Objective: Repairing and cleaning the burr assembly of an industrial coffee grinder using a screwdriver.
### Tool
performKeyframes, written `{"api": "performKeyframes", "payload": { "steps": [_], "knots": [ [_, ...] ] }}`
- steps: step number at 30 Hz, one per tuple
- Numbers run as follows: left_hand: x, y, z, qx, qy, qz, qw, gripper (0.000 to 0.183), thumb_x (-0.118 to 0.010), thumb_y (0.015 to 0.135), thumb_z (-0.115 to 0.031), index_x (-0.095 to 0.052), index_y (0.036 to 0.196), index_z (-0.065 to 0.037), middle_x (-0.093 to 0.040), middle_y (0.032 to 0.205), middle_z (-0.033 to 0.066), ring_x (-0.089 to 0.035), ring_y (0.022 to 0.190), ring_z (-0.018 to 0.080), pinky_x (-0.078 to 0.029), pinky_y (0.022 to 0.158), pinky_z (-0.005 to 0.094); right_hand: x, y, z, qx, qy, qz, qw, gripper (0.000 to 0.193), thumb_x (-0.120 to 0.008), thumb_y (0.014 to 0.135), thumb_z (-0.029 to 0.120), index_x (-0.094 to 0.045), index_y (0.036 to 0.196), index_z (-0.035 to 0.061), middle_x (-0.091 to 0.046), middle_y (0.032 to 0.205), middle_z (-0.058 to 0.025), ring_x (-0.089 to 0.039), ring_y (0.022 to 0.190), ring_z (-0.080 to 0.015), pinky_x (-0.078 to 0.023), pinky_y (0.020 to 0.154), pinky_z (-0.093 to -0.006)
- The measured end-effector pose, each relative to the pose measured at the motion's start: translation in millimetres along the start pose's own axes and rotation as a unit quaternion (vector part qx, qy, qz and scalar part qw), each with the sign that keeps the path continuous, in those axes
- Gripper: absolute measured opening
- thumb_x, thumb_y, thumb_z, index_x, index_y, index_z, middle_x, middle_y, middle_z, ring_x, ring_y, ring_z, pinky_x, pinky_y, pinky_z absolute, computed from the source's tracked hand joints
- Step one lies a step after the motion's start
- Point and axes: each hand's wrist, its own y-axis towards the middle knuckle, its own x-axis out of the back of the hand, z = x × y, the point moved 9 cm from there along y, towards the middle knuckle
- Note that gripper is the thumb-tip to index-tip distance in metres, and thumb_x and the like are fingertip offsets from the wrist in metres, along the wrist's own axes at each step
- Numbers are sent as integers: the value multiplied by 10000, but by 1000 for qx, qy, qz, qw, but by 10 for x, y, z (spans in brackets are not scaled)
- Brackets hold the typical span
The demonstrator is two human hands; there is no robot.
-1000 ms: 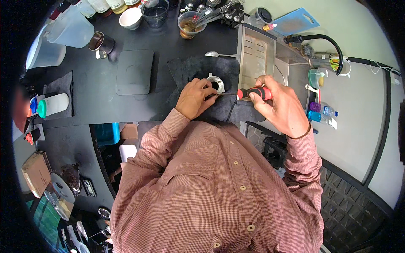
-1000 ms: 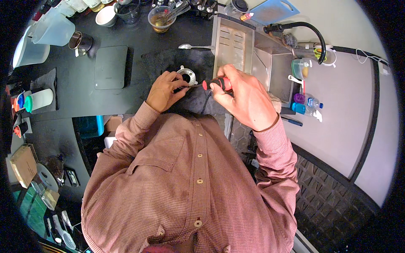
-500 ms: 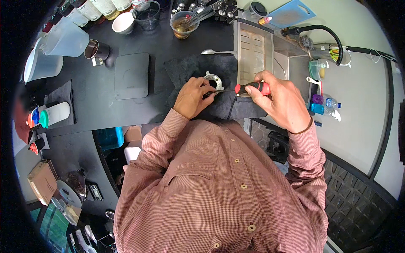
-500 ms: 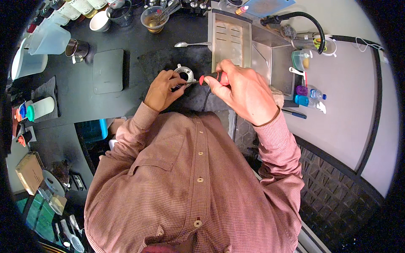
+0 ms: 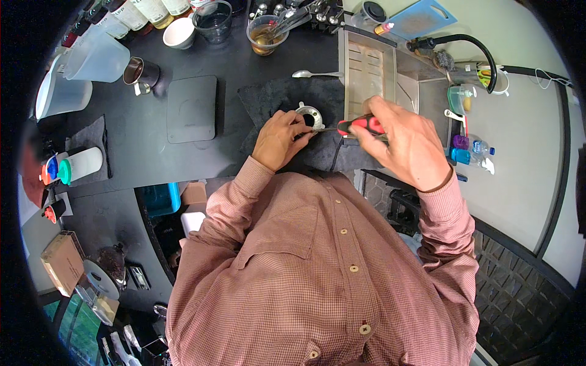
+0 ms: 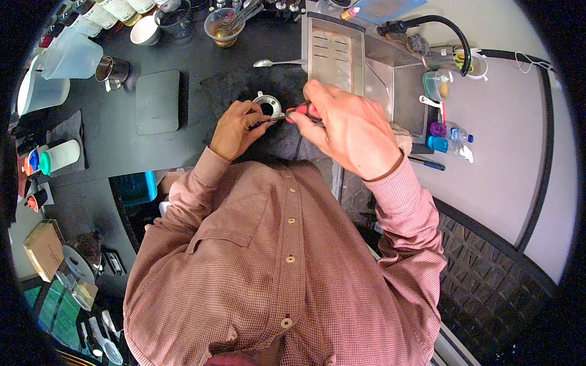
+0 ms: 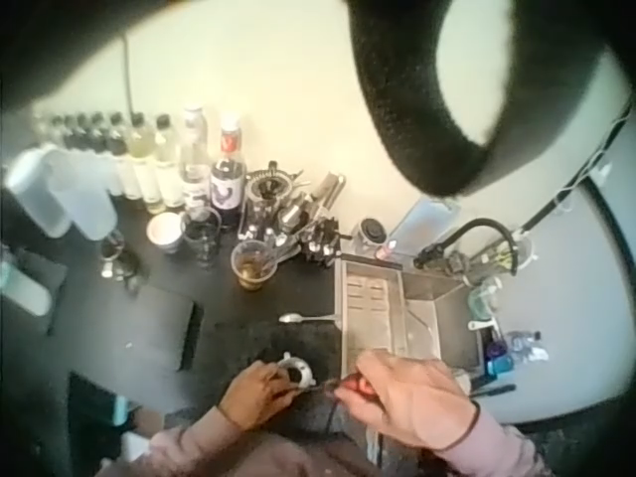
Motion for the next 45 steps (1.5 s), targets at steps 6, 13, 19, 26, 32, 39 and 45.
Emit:
{"api": "performKeyframes", "payload": {
  "steps": [6,13,19,26,32,39,45],
  "knots": [
    [-5,-16,10,0,5,0,1000,194,-822,817,-128,-795,1006,-93,-659,985,45,-614,904,259,-532,814,376,62,-6,141,-6,31,55,998,375,-696,960,394,-569,1068,58,-694,735,-189,-695,687,-417,-533,592,-499],
    [13,-10,-20,-18,9,-5,1000,195,-818,819,-129,-790,1010,-97,-653,991,48,-612,897,262,-532,813,377,36,55,123,-33,-73,32,996,396,-699,954,421,-625,952,31,-685,697,-197,-691,650,-425,-543,579,-497],
    [27,-11,-37,-14,6,11,1000,198,-805,827,-127,-782,1023,-100,-647,1003,57,-606,911,270,-524,826,384,19,62,143,-31,-51,53,997,365,-699,950,389,-619,910,35,-686,731,-202,-691,676,-425,-548,604,-508],
    [-6,-28,-29,-26,15,5,1000,233,-806,823,-136,-765,1050,-102,-645,1038,65,-607,936,280,-526,840,389,84,36,229,29,-16,-31,999,396,-713,935,410,-618,934,25,-684,763,-199,-694,709,-420,-545,622,-512],
    [-24,-43,-21,-24,19,8,1000,229,-805,832,-145,-761,1051,-97,-646,1059,71,-610,939,286,-531,834,398,-27,62,142,-52,-40,35,997,380,-697,955,406,-595,1041,51,-672,842,-174,-697,781,-413,-543,647,-515],
    [45,-71,21,-17,12,1,1000,309,-828,835,-155,-738,1112,-52,-625,1137,91,-633,961,280,-545,837,384,-18,54,193,-7,-14,17,1000,286,-666,988,361,-582,1037,92,-657,827,-154,-698,778,-408,-539,637,-505],
    [176,-40,27,45,9,3,999,516,-860,806,-180,-666,1275,-82,-585,1229,131,-617,1059,312,-533,894,403,-11,25,186,-3,-3,-3,1000,281,-673,983,354,-581,1034,94,-642,819,-150,-694,772,-402,-535,637,-499]
  ]
}}
